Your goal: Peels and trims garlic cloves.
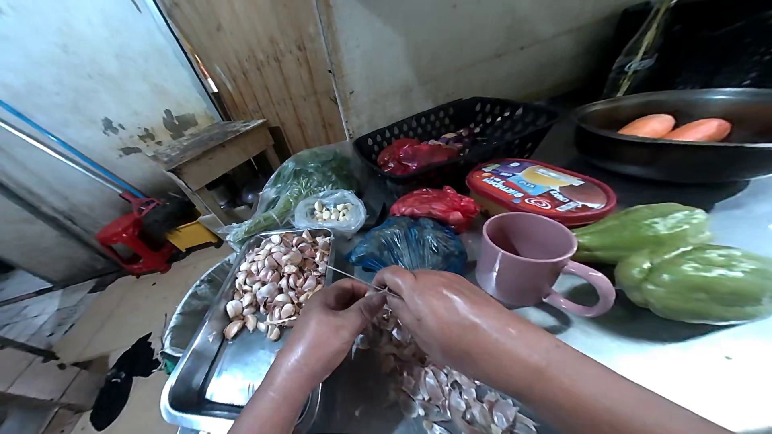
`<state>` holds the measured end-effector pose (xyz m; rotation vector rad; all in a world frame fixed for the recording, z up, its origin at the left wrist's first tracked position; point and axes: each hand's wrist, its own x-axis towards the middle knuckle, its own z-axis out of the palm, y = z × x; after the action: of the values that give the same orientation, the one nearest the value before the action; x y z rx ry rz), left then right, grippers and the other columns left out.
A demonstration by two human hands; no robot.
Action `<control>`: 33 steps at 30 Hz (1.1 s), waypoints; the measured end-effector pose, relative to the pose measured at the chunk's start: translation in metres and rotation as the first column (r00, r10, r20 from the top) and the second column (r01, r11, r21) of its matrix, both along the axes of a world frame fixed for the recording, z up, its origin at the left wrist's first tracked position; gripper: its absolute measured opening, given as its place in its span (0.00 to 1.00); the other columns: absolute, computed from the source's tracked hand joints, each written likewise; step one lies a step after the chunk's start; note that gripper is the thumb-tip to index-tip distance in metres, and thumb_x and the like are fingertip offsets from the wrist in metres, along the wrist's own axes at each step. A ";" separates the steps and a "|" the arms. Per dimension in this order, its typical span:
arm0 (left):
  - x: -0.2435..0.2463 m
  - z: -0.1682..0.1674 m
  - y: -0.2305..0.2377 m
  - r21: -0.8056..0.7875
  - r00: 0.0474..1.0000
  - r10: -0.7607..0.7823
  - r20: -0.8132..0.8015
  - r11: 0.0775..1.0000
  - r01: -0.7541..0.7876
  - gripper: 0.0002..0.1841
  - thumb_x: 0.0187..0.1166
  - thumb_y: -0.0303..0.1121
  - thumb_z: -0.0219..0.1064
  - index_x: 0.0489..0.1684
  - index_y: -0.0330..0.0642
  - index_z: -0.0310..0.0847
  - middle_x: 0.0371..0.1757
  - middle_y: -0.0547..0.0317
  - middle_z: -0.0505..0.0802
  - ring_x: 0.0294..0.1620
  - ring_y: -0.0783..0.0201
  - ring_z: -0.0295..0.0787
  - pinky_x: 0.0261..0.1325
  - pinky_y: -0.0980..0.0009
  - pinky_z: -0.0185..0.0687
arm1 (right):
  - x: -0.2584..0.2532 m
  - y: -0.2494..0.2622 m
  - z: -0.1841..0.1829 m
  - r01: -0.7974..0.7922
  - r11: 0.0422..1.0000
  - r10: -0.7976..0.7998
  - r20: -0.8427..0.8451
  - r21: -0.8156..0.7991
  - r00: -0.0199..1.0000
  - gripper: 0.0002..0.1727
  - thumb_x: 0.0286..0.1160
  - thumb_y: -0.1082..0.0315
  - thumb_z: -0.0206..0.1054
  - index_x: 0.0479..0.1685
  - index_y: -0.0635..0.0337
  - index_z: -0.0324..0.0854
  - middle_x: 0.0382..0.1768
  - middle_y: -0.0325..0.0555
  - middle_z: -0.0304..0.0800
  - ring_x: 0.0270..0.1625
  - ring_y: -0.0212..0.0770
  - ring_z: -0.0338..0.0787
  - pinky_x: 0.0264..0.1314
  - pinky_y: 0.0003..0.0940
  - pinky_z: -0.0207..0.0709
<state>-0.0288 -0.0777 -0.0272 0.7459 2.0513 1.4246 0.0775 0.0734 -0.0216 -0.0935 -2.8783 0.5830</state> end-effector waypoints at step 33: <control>-0.014 -0.003 -0.004 0.375 0.925 -0.036 0.379 0.920 -0.118 0.14 0.82 0.19 0.58 0.60 0.36 0.82 0.39 0.49 0.93 0.36 0.61 0.93 0.39 0.70 0.89 | 0.000 0.018 0.008 0.120 0.938 -0.111 0.044 -0.325 0.993 0.11 0.86 0.60 0.64 0.59 0.49 0.83 0.31 0.38 0.86 0.33 0.35 0.85 0.38 0.35 0.80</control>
<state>-0.0426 -0.0818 -0.0298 0.5220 1.5108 1.8705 0.0773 0.0910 -0.0136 -0.3193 -2.7464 1.0374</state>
